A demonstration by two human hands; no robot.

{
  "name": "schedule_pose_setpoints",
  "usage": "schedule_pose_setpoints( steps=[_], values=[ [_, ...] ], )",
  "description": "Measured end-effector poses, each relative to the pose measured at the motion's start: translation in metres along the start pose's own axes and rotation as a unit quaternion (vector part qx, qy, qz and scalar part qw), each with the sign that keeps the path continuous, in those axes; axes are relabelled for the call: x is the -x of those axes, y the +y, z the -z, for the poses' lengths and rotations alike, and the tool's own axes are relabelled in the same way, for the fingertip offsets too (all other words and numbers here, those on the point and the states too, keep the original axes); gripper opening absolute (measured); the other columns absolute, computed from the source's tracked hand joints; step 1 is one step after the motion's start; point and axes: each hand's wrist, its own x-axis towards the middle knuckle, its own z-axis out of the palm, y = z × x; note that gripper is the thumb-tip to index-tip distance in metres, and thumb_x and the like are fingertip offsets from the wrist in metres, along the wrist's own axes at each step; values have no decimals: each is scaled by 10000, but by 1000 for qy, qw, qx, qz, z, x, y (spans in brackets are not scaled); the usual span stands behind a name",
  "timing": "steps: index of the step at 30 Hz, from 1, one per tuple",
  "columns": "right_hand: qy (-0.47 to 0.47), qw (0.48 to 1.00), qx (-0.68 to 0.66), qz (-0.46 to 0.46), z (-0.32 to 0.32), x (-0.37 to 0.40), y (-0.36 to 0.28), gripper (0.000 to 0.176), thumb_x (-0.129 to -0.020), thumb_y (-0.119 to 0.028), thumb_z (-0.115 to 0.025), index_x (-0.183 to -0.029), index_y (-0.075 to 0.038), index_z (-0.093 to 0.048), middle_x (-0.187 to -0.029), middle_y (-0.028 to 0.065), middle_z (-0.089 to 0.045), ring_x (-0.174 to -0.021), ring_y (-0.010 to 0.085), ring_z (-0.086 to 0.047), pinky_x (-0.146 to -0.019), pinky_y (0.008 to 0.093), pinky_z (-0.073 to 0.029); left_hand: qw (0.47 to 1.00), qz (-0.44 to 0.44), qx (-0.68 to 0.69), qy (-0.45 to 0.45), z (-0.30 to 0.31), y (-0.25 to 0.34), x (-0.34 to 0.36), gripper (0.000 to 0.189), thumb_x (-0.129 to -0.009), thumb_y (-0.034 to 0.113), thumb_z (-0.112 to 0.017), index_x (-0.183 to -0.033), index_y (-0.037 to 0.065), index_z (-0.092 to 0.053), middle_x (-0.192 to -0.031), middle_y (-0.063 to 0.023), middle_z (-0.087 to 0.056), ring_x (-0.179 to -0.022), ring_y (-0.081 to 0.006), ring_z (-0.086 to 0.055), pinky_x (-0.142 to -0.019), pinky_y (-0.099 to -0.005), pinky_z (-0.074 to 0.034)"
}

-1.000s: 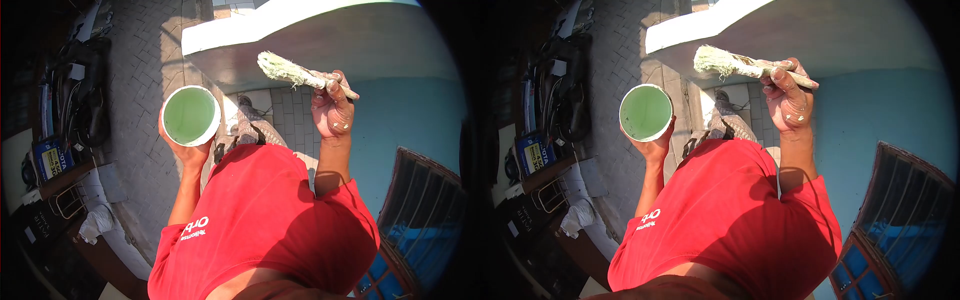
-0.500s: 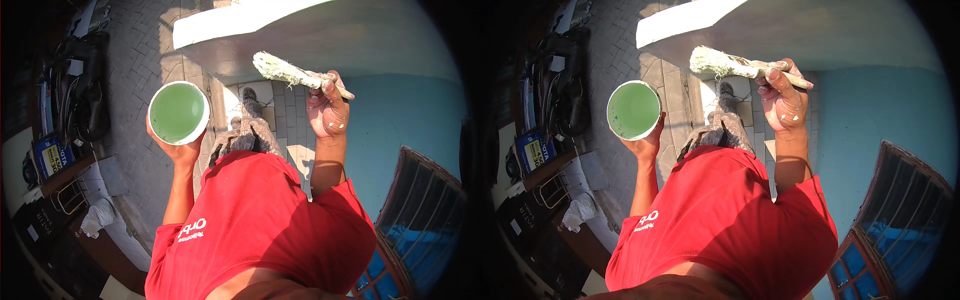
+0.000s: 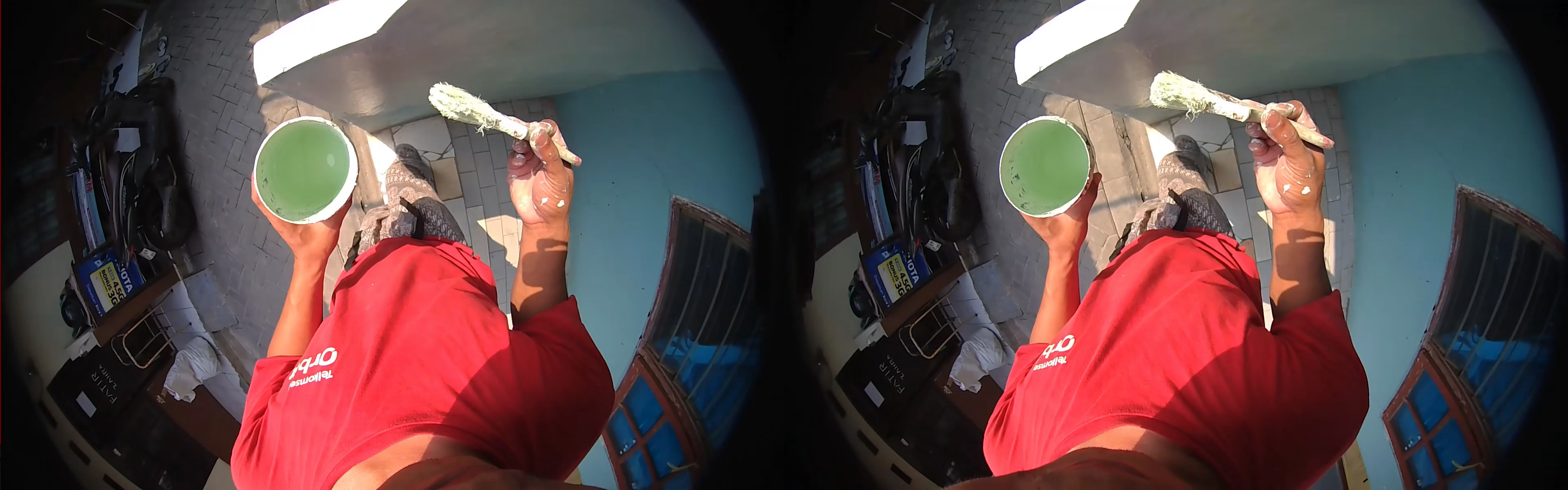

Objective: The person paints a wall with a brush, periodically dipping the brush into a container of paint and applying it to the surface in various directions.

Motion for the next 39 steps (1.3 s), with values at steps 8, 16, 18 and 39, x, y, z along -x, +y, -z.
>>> schedule_pose_setpoints(
  steps=[8, 16, 18, 39],
  values=[
    [24, 997, 9, 68, 19, 9, -22, 300, -857, -190, -851, -1005, -136, -596, -1032, 116, -722, -827, 149, -616, -687, 256, -451, 998, -48, 22, -20, -11, 5, -5, 1206, -636, 227, -976, -1541, 26, -204, -1443, -154, -456, -1299, -289, -536, -1142, -439, -399],
    [181, 974, -22, 136, 53, 42, -47, 242, -896, -217, -819, -1010, -130, -625, -998, 20, -667, -825, 126, -589, -678, 256, -435, 991, -102, 75, -39, -47, 14, -8, 1042, -584, 212, -996, -1411, 6, -398, -1333, -149, -560, -1217, -282, -579, -1063, -423, -445],
    [200, 968, -29, 148, 66, 52, -56, 237, -900, -221, -817, -1014, -127, -631, -998, 21, -666, -822, 126, -590, -674, 254, -439, 991, -82, 75, -74, -52, 18, -4, 1137, -561, 238, -1011, -1435, 12, -320, -1371, -154, -510, -1260, -291, -543, -1095, -428, -416],
    [55, 975, -24, 213, 63, -79, -165, 178, -923, -221, -793, -993, -117, -667, -974, 20, -697, -795, 97, -614, -671, 232, -462, 982, -140, 124, -22, -147, 45, -4, 1175, -616, 217, -992, -1538, 37, -287, -1542, -169, -396, -1402, -309, -440, -1171, -434, -362]
  ],
)
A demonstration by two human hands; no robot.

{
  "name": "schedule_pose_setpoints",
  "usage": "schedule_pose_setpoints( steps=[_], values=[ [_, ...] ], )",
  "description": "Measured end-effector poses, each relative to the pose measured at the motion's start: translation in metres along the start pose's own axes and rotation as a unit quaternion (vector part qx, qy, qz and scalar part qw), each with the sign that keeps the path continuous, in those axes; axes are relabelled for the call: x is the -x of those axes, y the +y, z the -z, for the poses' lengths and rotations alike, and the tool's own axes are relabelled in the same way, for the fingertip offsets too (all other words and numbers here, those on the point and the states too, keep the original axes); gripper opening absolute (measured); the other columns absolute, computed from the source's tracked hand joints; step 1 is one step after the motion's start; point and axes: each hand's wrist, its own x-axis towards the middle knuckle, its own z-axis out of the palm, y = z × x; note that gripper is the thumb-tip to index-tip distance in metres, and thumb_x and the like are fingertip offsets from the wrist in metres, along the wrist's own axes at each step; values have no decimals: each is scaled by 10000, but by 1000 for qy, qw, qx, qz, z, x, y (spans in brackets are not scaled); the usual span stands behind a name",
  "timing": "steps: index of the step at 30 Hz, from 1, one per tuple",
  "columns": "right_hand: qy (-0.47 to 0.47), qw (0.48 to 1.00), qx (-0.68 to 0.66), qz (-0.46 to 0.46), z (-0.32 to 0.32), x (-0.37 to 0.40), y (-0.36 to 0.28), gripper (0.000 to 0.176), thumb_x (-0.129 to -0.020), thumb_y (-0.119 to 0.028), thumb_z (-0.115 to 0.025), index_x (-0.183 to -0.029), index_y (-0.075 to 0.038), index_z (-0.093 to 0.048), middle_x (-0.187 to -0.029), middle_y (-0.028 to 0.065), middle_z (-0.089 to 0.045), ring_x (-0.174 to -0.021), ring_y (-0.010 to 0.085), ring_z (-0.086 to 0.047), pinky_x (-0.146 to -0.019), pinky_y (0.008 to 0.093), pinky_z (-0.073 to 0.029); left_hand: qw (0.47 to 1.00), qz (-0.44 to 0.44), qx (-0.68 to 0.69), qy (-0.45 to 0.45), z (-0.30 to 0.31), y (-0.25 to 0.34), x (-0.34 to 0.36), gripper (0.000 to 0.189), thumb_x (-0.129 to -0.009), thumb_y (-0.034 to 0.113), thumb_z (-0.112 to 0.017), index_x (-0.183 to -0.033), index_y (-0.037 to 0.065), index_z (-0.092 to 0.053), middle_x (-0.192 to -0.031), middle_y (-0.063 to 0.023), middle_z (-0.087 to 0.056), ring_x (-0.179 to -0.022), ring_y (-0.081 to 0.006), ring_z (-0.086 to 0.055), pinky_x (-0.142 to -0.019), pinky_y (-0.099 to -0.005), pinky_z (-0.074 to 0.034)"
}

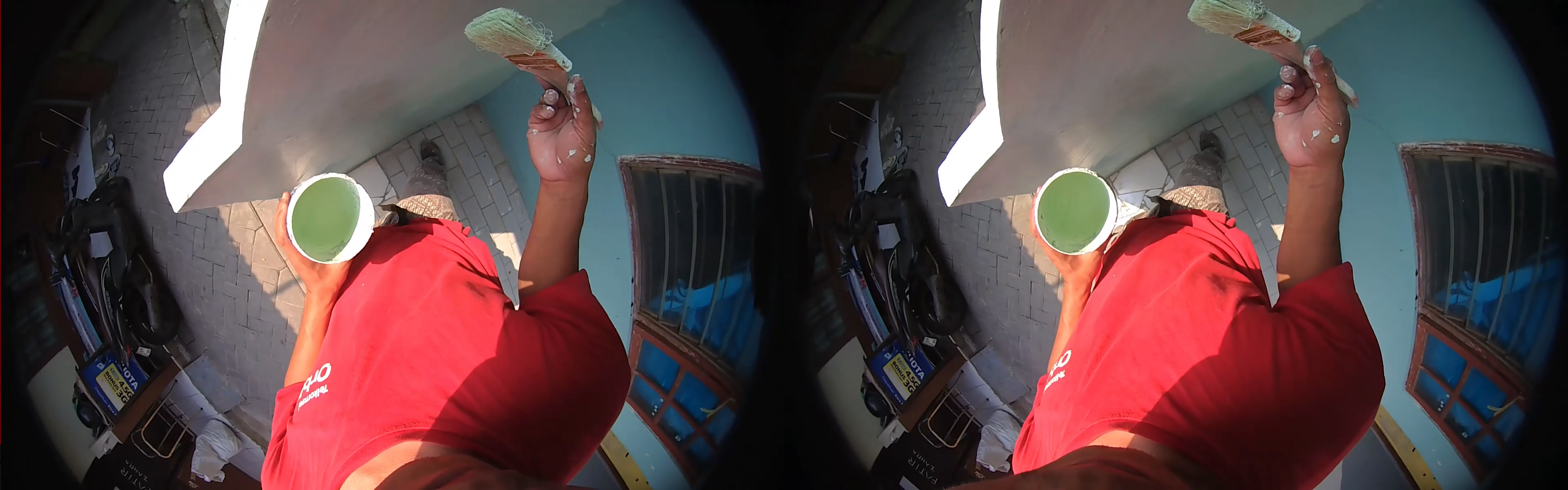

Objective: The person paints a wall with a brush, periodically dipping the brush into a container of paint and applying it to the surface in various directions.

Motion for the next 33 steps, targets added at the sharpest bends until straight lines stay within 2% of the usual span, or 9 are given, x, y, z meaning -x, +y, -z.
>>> schedule_pose_setpoints(
  steps=[10, 14, 20, 22, 26, 27, 28, 30, 33],
  values=[
    [-93, 995, 24, 16, 11, -98, -81, 213, -910, -250, -804, -996, -124, -655, -981, 32, -711, -792, 111, -626, -664, 255, -436, 998, -17, 50, -28, -108, 44, -44, 1213, -590, 238, -997, -1539, 29, -272, -1566, -186, -373, -1449, -361, -385, -1206, -473, -322],
    [-127, 990, 25, 49, 23, -83, -100, 199, -933, -280, -778, -995, -132, -661, -1043, 57, -732, -777, 108, -627, -671, 248, -452, 999, -34, 15, -28, -101, 64, -32, 1219, -587, 236, -1000, -1540, 29, -269, -1569, -190, -370, -1458, -356, -376, -1212, -470, -316],
    [-49, 998, -29, -1, 78, -23, -73, 183, -944, -267, -765, -996, -132, -654, -1028, 48, -729, -773, 92, -622, -657, 249, -461, 999, -1, -11, -40, -71, 55, -2, 1173, -608, 205, -986, -1528, 27, -278, -1569, -206, -362, -1461, -358, -377, -1212, -472, -315],
    [-46, 998, -35, -10, 91, 0, -72, 171, -998, -214, -689, -1100, -78, -689, -1140, 104, -712, -818, 92, -635, -684, 231, -532, 999, 31, 0, -44, -62, 56, 8, 1158, -614, 197, -980, -1522, 25, -283, -1569, -208, -361, -1458, -359, -381, -1211, -474, -315],
    [-18, 999, -25, 26, 106, 35, -85, 170, -995, -219, -695, -1086, -76, -688, -1132, 84, -714, -813, 92, -626, -668, 224, -514, 997, 26, -15, -75, -59, 55, -3, 1126, -630, 175, -963, -1518, 26, -287, -1569, -213, -361, -1447, -347, -399, -1195, -461, -338],
    [36, 999, 16, 25, 106, 40, -90, 144, -972, -238, -731, -994, -132, -636, -973, -6, -677, -786, 89, -605, -683, 238, -467, 996, 32, -15, -79, -59, 55, -6, 1124, -630, 174, -962, -1518, 25, -289, -1569, -213, -361, -1444, -346, -405, -1188, -455, -347],
    [37, 999, 17, 23, 111, 43, -89, 144, -972, -238, -731, -994, -132, -636, -973, -6, -677, -786, 89, -605, -683, 238, -467, 996, 40, -17, -82, -59, 56, -8, 1123, -630, 173, -961, -1518, 24, -290, -1570, -214, -360, -1440, -344, -410, -1182, -449, -356],
    [29, 998, -36, 38, 122, 42, -84, 208, -997, -230, -691, -1125, -65, -684, -1135, 97, -710, -800, 90, -630, -660, 227, -514, 997, -9, -18, -70, -56, 60, -12, 1123, -627, 178, -964, -1517, 22, -297, -1566, -217, -363, -1436, -336, -419, -1173, -438, -365],
    [27, 998, -46, 27, 126, 29, -73, 238, -1008, -247, -679, -1154, -59, -674, -1159, 108, -705, -800, 90, -633, -662, 226, -515, 999, -19, 6, -48, -55, 55, -8, 1114, -633, 170, -959, -1515, 21, -296, -1566, -213, -364, -1435, -334, -419, -1176, -436, -362]
  ],
)
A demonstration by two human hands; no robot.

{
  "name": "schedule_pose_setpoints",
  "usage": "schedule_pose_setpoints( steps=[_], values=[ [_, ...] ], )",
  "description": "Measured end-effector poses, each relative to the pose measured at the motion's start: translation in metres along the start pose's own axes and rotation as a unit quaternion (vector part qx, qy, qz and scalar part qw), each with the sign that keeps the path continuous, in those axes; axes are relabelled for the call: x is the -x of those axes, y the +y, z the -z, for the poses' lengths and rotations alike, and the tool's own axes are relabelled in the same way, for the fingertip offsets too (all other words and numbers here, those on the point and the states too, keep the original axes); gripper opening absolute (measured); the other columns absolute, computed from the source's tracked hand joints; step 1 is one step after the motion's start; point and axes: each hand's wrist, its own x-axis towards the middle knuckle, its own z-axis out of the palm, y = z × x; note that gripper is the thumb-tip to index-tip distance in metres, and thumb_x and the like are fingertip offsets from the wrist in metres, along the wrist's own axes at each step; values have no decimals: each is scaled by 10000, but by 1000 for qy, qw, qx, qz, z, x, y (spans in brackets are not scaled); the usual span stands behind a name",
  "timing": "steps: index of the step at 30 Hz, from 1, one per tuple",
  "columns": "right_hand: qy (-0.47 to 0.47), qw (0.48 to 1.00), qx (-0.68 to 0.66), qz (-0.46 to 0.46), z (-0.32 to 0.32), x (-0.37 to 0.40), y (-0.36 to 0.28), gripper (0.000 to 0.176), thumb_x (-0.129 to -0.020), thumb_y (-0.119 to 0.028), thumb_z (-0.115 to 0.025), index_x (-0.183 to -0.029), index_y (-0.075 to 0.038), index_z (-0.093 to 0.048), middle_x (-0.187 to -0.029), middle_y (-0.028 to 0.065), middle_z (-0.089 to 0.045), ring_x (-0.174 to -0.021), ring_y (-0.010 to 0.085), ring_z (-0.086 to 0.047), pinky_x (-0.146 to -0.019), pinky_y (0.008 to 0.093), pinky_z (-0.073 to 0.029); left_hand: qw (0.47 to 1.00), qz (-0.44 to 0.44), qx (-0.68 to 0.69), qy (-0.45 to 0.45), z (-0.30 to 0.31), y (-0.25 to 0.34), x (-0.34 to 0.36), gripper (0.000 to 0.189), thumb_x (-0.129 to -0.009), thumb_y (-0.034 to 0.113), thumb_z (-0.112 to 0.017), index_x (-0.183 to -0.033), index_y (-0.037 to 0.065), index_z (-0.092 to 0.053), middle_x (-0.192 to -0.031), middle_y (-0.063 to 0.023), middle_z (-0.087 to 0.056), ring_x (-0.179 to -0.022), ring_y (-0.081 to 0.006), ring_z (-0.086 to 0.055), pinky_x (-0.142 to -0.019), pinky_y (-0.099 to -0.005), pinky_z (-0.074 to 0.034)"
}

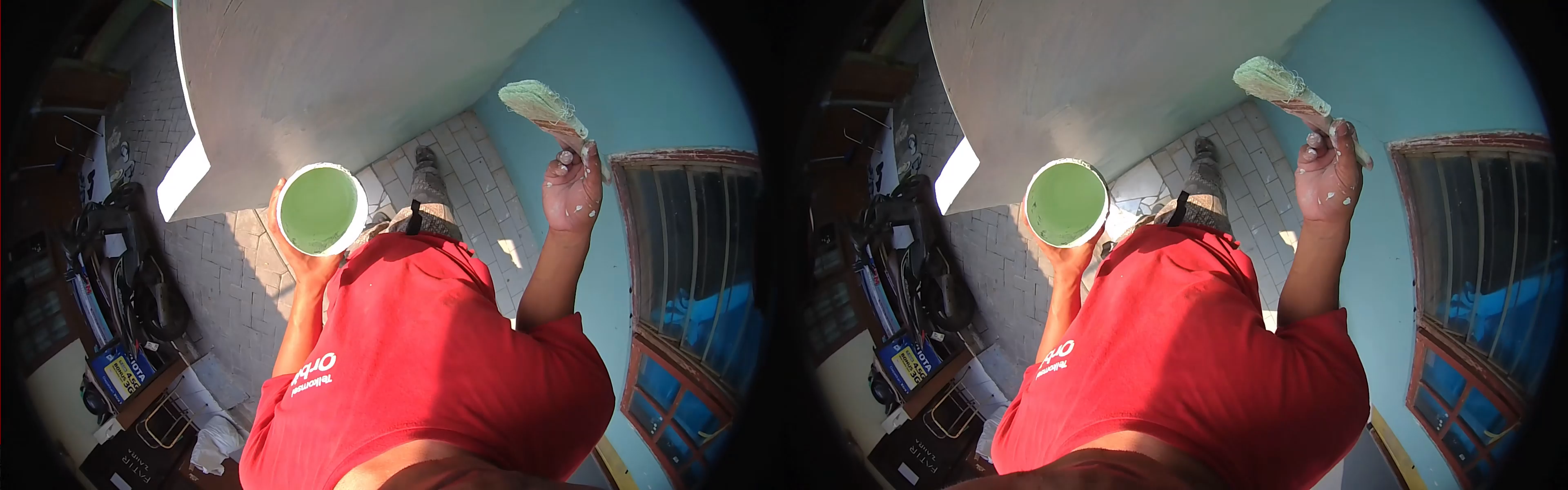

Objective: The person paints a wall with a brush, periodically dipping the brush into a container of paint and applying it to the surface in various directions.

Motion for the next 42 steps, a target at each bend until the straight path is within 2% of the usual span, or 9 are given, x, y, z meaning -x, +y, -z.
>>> schedule_pose_setpoints(
  steps=[3, 5, 10, 15, 22, 27, 33, 36, 42],
  values=[
    [31, 998, 54, -17, -37, -2, 7, 201, -972, -326, -740, -1002, -149, -651, -941, -1, -668, -779, 90, -592, -671, 232, -462, 999, 15, -52, -4, -2, -3, 1, 1136, -619, 207, -978, -1517, 21, -308, -1559, -201, -380, -1427, -334, -426, -1181, -439, -358],
    [44, 998, 34, -13, -44, 3, 18, 227, -973, -353, -735, -1008, -146, -648, -944, 5, -668, -785, 91, -595, -666, 233, -460, 999, 20, 13, -39, -10, -11, -1, 1163, -601, 231, -994, -1511, 20, -301, -1436, -158, -480, -1348, -287, -496, -1140, -431, -402],
    [116, 990, 24, -82, -55, 25, 57, 331, -1007, -431, -671, -1073, -109, -633, -948, 53, -666, -806, 116, -615, -675, 248, -475, 992, 18, -18, -125, -24, -8, -1, 1134, -560, 236, -988, -1495, 37, -378, -1490, -168, -466, -1366, -324, -477, -1145, -430, -396],
    [40, 977, -22, -210, -42, 32, 80, 427, -1057, -454, -563, -1192, -56, -639, -981, 73, -685, -816, 145, -632, -699, 276, -531, 994, 23, 31, -107, -37, -4, 8, 1113, -518, 279, -994, -1459, 71, -435, -1470, -171, -527, -1331, -374, -503, -1123, -492, -361],
    [-51, 977, -8, -208, -78, 18, 78, 330, -1042, -345, -609, -1217, -66, -635, -983, 72, -714, -776, 127, -656, -683, 267, -552, 997, 36, -27, -67, -15, -9, 17, 1109, -557, 213, -998, -1472, 49, -392, -1455, -177, -494, -1321, -325, -520, -1110, -437, -425],
    [-176, 967, 19, -185, -99, 19, 83, 242, -886, -31, -743, -1107, -84, -659, -974, 65, -706, -893, 151, -696, -749, 267, -560, 997, 69, 41, -21, -10, -24, 7, 1094, -559, 115, -968, -1465, 43, -358, -1333, -129, -567, -1215, -274, -598, -1055, -413, -475],
    [-201, 965, 14, -169, -112, 34, 86, 143, -925, -177, -747, -979, -122, -626, -914, 66, -699, -786, 126, -655, -671, 256, -511, 992, 101, 62, -39, -7, 0, -12, 1089, -531, 116, -954, -1447, 27, -372, -1317, -141, -557, -1205, -283, -588, -1052, -420, -464],
    [-128, 975, 43, -176, -111, 42, 81, 240, -959, -355, -729, -920, -144, -621, -785, 42, -672, -654, 117, -619, -568, 260, -464, 991, 89, 75, -59, -11, 13, -21, 1069, -514, 136, -952, -1426, 23, -405, -1318, -146, -546, -1197, -300, -584, -1049, -433, -460],
    [-64, 983, 80, -150, -89, 52, 61, 371, -951, -520, -712, -940, -167, -597, -766, 39, -667, -611, 132, -634, -550, 272, -463, 993, 33, 72, -89, -31, 7, -22, 1044, -549, 110, -951, -1428, 32, -394, -1308, -140, -549, -1197, -273, -585, -1038, -412, -474]
  ],
)
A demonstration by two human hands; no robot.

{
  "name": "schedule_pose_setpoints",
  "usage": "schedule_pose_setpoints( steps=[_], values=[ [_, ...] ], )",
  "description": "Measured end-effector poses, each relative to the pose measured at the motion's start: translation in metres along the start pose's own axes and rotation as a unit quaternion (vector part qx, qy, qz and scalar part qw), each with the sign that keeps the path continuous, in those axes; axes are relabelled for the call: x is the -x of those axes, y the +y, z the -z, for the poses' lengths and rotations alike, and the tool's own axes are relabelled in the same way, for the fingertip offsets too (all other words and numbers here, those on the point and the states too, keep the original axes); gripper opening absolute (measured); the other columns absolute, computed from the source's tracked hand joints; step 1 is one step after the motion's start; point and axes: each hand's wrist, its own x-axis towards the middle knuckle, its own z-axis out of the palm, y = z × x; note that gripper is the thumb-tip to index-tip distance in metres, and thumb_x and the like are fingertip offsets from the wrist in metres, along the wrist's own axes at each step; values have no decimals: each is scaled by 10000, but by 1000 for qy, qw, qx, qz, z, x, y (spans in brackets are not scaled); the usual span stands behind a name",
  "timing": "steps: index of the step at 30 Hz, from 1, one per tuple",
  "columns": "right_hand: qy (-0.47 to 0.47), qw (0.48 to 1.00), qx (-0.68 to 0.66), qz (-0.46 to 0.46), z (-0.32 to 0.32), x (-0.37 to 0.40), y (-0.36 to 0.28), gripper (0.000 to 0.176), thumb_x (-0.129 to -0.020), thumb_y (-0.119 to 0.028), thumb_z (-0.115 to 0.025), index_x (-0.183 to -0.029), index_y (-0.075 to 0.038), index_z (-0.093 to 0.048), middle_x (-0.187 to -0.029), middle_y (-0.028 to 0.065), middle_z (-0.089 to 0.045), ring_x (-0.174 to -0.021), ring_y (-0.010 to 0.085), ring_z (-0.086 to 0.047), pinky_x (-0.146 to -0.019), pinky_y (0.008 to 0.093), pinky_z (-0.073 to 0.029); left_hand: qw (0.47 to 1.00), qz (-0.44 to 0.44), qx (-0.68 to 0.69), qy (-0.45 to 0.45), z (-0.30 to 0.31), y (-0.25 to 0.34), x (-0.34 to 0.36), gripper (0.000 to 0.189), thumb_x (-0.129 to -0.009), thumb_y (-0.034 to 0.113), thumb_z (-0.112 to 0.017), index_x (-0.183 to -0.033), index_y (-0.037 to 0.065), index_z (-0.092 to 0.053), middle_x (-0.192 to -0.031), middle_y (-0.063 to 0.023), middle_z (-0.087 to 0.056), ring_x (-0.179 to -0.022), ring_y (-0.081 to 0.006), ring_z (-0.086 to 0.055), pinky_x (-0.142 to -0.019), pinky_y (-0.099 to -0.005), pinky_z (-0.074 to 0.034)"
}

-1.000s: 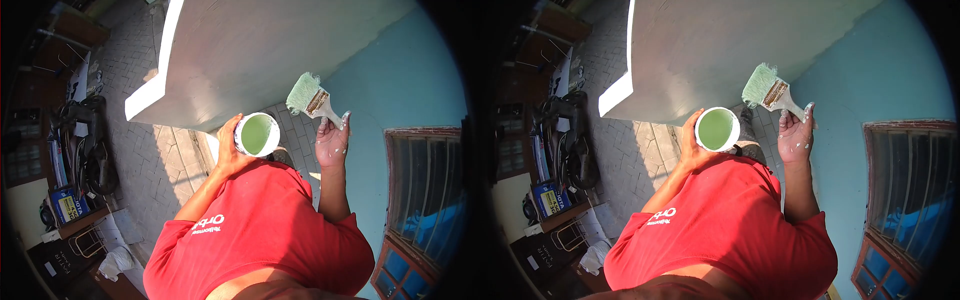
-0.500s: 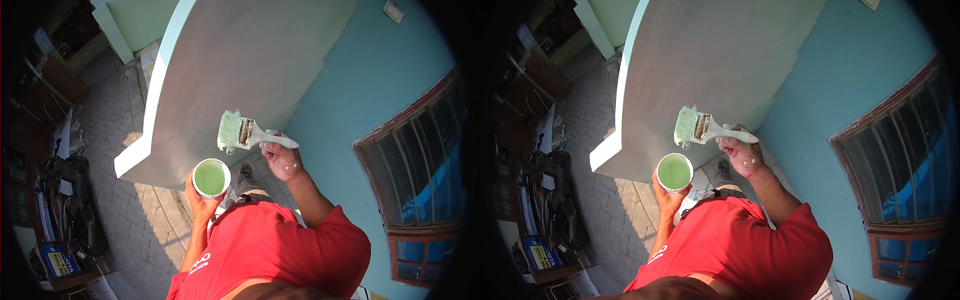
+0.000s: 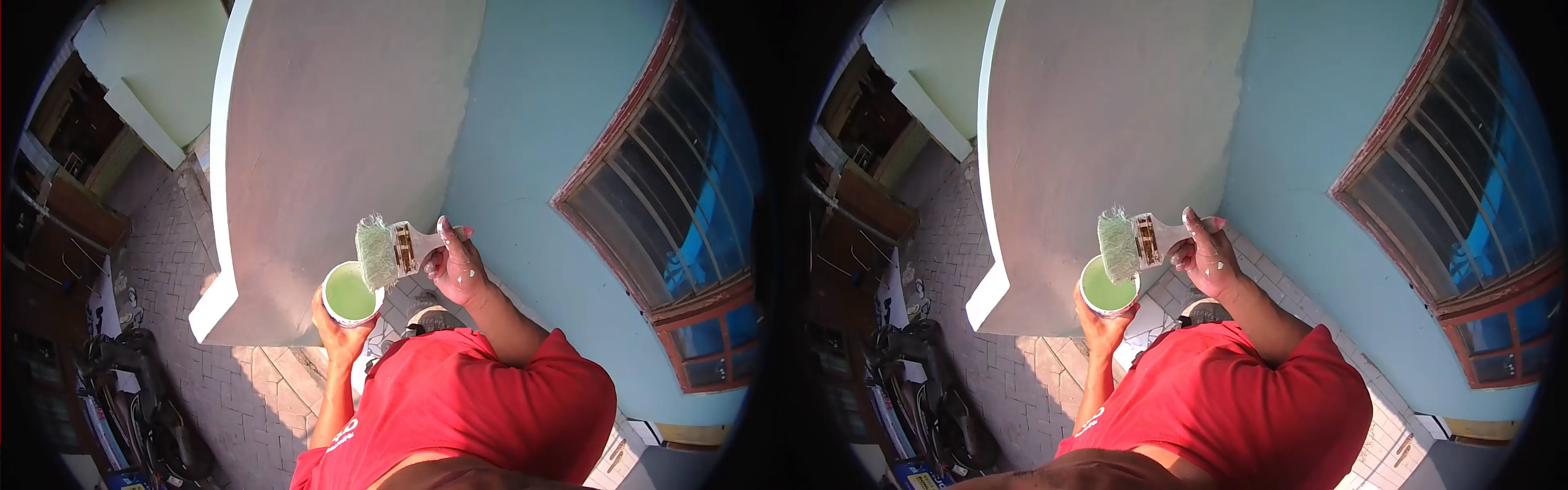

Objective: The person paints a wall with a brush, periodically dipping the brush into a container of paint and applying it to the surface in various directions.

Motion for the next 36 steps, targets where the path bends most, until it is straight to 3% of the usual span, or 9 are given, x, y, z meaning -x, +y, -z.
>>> schedule_pose_setpoints(
  steps=[3, 8, 12, 14, 15, 17, 22, 27, 36],
  values=[
    [11, 999, -49, 21, 7, 0, -8, 339, -977, -463, -704, -988, -142, -595, -814, 38, -685, -648, 155, -685, -590, 280, -510, 1000, -9, -9, -2, -10, 13, -6, 1046, -542, 113, -953, -1425, 30, -397, -1306, -137, -554, -1186, -266, -593, -1041, -406, -477],
    [-77, 981, 91, 151, 15, 2, -57, 234, -995, -255, -711, -1088, -80, -588, -950, 77, -700, -800, 204, -730, -684, 312, -542, 995, -79, -52, 26, -33, 36, -27, 1053, -566, 176, -975, -1440, 43, -402, -1281, -144, -584, -1136, -276, -639, -978, -414, -528],
    [-167, 921, 225, 269, 7, 13, -112, 229, -869, -117, -805, -993, -40, -629, -932, 104, -704, -797, 211, -720, -696, 314, -552, 996, -54, -56, 44, -57, 62, -43, 1116, -515, 187, -974, -1477, 54, -423, -1428, -168, -531, -1311, -358, -505, -1115, -486, -347],
    [-239, 791, 417, 378, 9, 17, -134, 221, -760, -24, -846, -885, -28, -664, -917, 122, -704, -782, 202, -712, -661, 311, -554, 987, -134, -71, 45, -73, 74, -55, 1130, -507, 228, -998, -1465, 36, -429, -1440, -185, -528, -1318, -361, -502, -1112, -478, -338],
    [-241, 790, 416, 380, 12, 17, -139, 221, -760, -24, -846, -885, -28, -664, -917, 122, -704, -782, 202, -712, -661, 311, -554, 982, -165, -82, 36, -80, 82, -60, 1188, -530, 159, -1019, -1505, 52, -348, -1431, -171, -470, -1319, -329, -508, -1104, -450, -433],
    [-243, 722, 516, 390, 16, 19, -148, 232, -693, 29, -855, -846, -26, -689, -911, 136, -697, -767, 205, -708, -629, 308, -548, 979, -193, -49, 37, -100, 84, -64, 1207, -542, 196, -1030, -1515, 44, -331, -1478, -171, -424, -1332, -341, -498, -1112, -447, -429],
    [-253, 692, 556, 385, 37, 9, -174, 258, -689, 19, -861, -882, -6, -693, -920, 128, -700, -777, 265, -721, -662, 327, -562, 972, -207, -84, 66, -138, 109, -71, 1200, -561, 213, -1026, -1521, 45, -325, -1518, -181, -390, -1370, -349, -457, -1139, -432, -400],
    [-263, 677, 559, 401, 65, -8, -191, 260, -695, -7, -860, -901, -24, -702, -939, 117, -725, -829, 289, -736, -673, 358, -582, 954, -258, -117, 102, -170, 127, -79, 1065, -582, 241, -976, -1464, 51, -411, -1483, -195, -501, -1375, -381, -471, -1125, -482, -288],
    [-263, 679, 557, 399, 101, -27, -215, 263, -687, 4, -872, -883, -5, -697, -912, 124, -741, -876, 318, -734, -754, 383, -583, 939, -281, -166, 108, -217, 153, -79, 1135, -581, 215, -998, -1496, 75, -341, -1508, -204, -440, -1417, -387, -404, -1169, -486, -326]
  ],
)
